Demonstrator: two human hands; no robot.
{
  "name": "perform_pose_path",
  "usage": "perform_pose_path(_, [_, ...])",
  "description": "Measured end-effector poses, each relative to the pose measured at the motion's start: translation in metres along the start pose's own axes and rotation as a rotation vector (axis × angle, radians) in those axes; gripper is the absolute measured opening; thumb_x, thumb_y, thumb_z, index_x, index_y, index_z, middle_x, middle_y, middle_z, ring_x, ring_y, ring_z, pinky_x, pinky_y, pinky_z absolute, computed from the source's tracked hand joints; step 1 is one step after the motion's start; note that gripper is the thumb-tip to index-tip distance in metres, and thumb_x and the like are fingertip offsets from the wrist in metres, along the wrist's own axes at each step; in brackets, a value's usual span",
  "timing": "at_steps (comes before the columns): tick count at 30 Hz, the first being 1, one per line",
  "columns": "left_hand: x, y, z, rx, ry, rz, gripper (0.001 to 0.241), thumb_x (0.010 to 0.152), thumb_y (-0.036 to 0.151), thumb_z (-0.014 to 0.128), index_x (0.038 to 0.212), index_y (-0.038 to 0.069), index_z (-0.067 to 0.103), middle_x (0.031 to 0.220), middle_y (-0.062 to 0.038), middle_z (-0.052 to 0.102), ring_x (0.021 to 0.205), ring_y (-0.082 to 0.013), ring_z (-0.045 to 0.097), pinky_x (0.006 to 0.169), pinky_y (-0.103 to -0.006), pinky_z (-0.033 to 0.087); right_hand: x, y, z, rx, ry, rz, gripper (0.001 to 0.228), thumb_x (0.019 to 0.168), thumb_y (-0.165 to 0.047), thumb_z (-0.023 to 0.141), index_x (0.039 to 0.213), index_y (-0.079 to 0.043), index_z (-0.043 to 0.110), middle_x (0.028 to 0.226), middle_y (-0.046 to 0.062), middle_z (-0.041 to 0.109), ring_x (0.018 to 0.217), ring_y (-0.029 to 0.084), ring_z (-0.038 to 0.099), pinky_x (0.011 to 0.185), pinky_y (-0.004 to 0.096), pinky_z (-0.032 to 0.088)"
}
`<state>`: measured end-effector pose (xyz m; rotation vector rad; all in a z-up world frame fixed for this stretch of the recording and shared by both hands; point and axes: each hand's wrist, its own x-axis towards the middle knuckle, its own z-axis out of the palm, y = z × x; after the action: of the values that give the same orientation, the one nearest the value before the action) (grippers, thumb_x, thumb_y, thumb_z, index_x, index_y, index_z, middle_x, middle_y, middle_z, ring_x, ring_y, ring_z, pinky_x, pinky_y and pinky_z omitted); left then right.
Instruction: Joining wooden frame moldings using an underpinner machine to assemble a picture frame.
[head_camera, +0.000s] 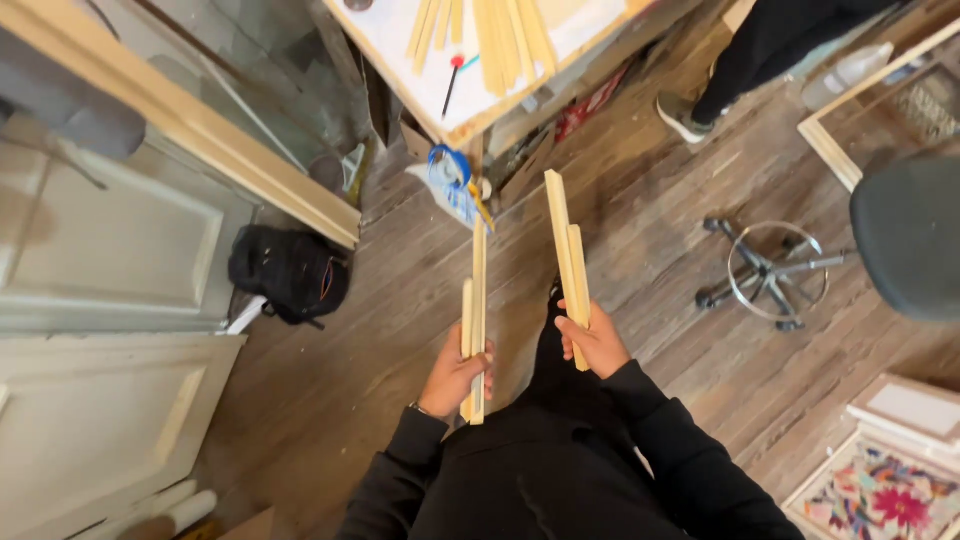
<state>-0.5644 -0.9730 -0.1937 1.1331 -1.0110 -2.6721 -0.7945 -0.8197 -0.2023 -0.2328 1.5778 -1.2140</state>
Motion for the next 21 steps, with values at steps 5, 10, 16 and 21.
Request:
perform_pose_path(5, [0.174, 0.051, 0.05, 0.267, 0.098, 0.197, 0.056, 0.091, -0.001, 0.062, 0.14, 0.009, 0.036, 0.099, -0.005, 0.06, 0.069, -0.0156, 0.063, 0.056, -0.0338, 0.057, 0.157, -0.035, -0.083, -0.181, 0.095, -0.089, 0.032, 0.097, -0.012, 0.064, 0.126, -0.005, 0.054, 0.069, 0.001, 0.056, 0.053, 0.009, 0.053, 0.049, 0.028, 0.047])
perform_pose_path(10, [0.396, 0.137, 0.105, 0.495, 0.242, 0.312, 0.082, 0.085, 0.0, 0.065, 0.156, 0.011, 0.026, 0.1, -0.01, 0.063, 0.079, -0.0231, 0.065, 0.068, -0.0378, 0.056, 0.338, -0.135, -0.151, -0.445, 0.22, -0.108, 0.032, 0.099, -0.015, 0.066, 0.124, -0.003, 0.052, 0.074, 0.008, 0.061, 0.058, 0.018, 0.059, 0.052, 0.035, 0.049])
perform_pose_path(16, [0.638, 0.158, 0.115, 0.904, 0.595, 0.608, 0.087, 0.077, -0.001, 0.068, 0.151, -0.01, 0.022, 0.143, -0.036, 0.046, 0.121, -0.0463, 0.055, 0.103, -0.0475, 0.045, 0.542, -0.148, -0.233, -0.782, 0.341, -0.401, 0.072, 0.088, -0.007, 0.064, 0.152, 0.005, 0.033, 0.139, 0.036, 0.054, 0.129, 0.048, 0.054, 0.107, 0.049, 0.044])
perform_pose_path(21, [0.673, 0.219, 0.14, 0.795, 0.652, 0.248, 0.084, 0.088, 0.0, 0.054, 0.164, -0.006, 0.018, 0.148, -0.032, 0.044, 0.135, -0.0473, 0.049, 0.113, -0.0488, 0.043, 0.605, -0.182, -0.234, -0.793, 0.343, -0.255, 0.073, 0.092, -0.007, 0.061, 0.157, 0.007, 0.029, 0.151, 0.031, 0.044, 0.139, 0.047, 0.047, 0.116, 0.046, 0.042])
